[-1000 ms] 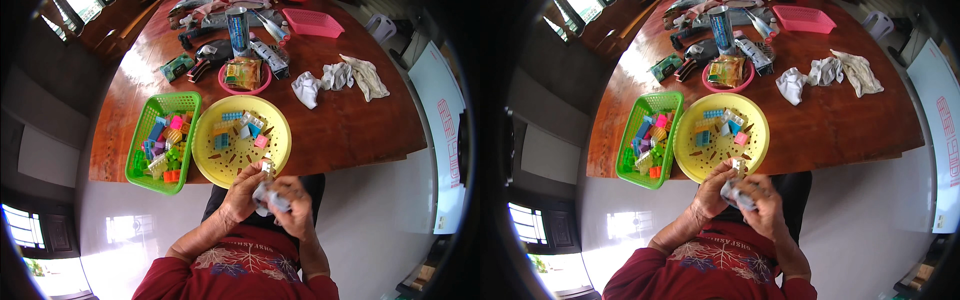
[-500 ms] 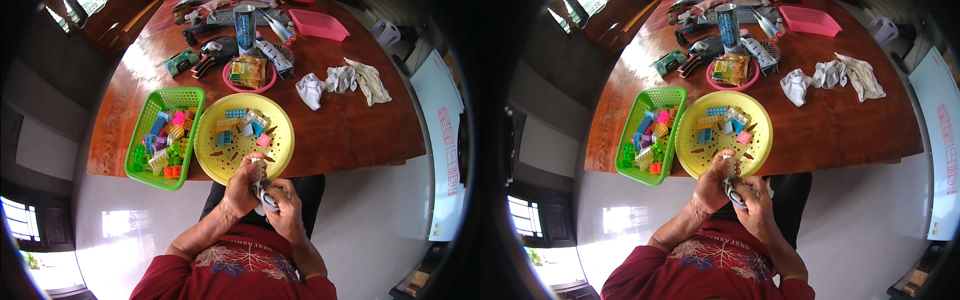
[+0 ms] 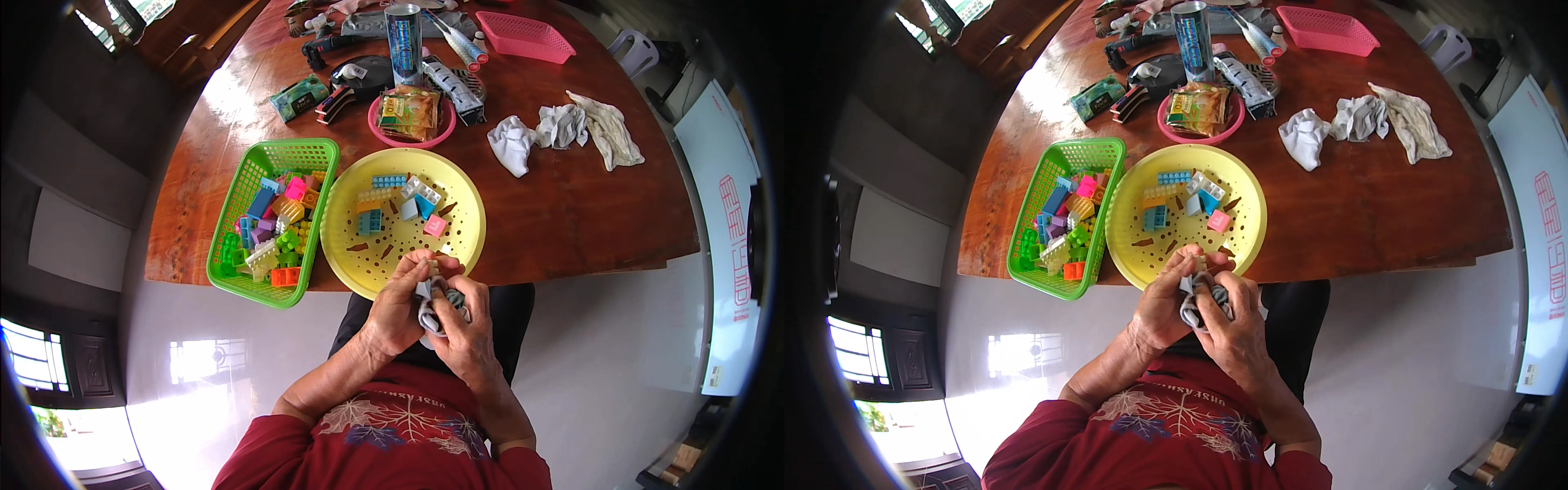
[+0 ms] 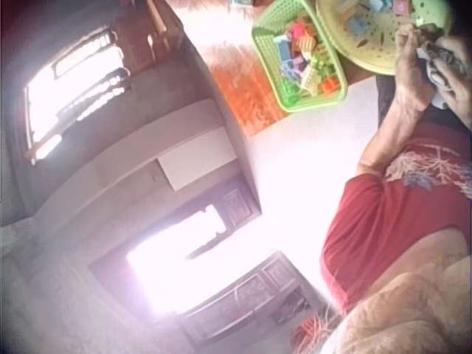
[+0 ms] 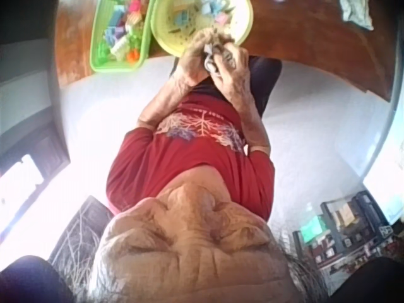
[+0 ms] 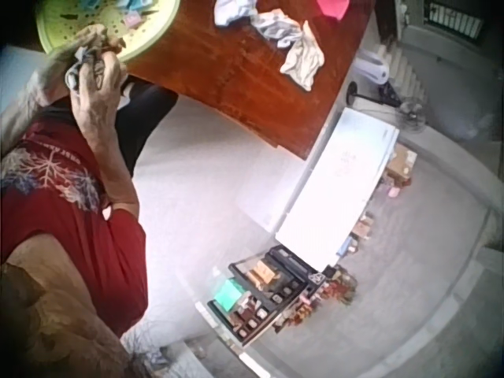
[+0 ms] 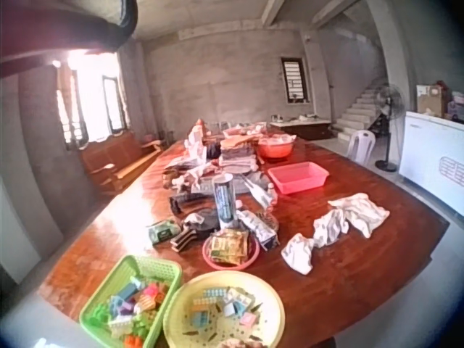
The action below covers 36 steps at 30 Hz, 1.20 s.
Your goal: The person sits at a wooden table and wipes small, colorful plastic building blocks with a grey cloth. They pick up individual blocks from a yellow colander, wipe them thoroughly, and place them into a green basket. The process is repetitive, handling one block at a time.
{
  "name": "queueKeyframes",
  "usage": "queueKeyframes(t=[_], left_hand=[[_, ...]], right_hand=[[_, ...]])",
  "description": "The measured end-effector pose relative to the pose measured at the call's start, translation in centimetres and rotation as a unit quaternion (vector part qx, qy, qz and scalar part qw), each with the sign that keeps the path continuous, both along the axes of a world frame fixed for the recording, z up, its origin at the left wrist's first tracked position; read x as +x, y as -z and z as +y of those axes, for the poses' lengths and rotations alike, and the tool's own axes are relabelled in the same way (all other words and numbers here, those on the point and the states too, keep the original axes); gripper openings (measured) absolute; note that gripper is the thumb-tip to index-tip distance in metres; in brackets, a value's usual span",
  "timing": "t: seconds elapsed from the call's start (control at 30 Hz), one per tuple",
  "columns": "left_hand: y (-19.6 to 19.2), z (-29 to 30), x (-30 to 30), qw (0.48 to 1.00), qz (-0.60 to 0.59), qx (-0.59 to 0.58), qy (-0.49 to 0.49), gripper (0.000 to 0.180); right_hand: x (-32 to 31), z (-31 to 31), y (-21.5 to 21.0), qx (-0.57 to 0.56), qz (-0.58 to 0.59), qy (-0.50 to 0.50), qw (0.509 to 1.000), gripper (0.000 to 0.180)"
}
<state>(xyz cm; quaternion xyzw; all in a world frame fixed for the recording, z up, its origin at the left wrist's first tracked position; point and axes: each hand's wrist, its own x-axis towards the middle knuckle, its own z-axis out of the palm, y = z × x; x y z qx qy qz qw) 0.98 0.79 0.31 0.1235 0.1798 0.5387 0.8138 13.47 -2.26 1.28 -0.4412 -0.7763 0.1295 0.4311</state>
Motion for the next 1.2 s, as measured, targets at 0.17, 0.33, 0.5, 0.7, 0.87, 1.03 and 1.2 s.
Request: queueKeyframes(t=[0.17,0.33,0.5,0.7,0.87,1.03,1.2], left_hand=[[0.8,0.0,0.3,0.999,0.025,-0.046,0.012,0.011],[-0.1,0.2,0.3,0.999,0.011,-0.047,-0.009,0.004],[-0.5,0.3,0.5,1.000,0.007,-0.024,-0.016,0.012],[0.4,-0.1,0.7,0.999,0.024,0.015,-0.030,0.015],[0.6,-0.4,0.1,0.998,0.035,0.020,-0.042,0.012],[-0.5,-0.2,1.3,0.990,0.068,0.094,-0.084,0.012],[-1.5,-0.7,1.2,0.974,0.152,0.148,-0.076,0.013]], right_hand=[[1.7,-0.9,0.2,-0.037,0.017,-0.067,0.997,0.044],[1.5,-1.5,0.5,-0.081,0.169,-0.018,0.982,0.039],[-0.3,-0.1,1.9,0.056,0.084,0.110,0.989,0.036],[0.2,0.0,1.7,0.030,0.069,0.086,0.993,0.027],[1.8,-0.2,0.2,-0.102,0.204,0.004,0.974,0.020],[0.4,0.5,-0.5,-0.271,0.287,0.067,0.917,0.037],[0.1,0.7,-0.4,-0.340,0.454,0.009,0.824,0.025]])
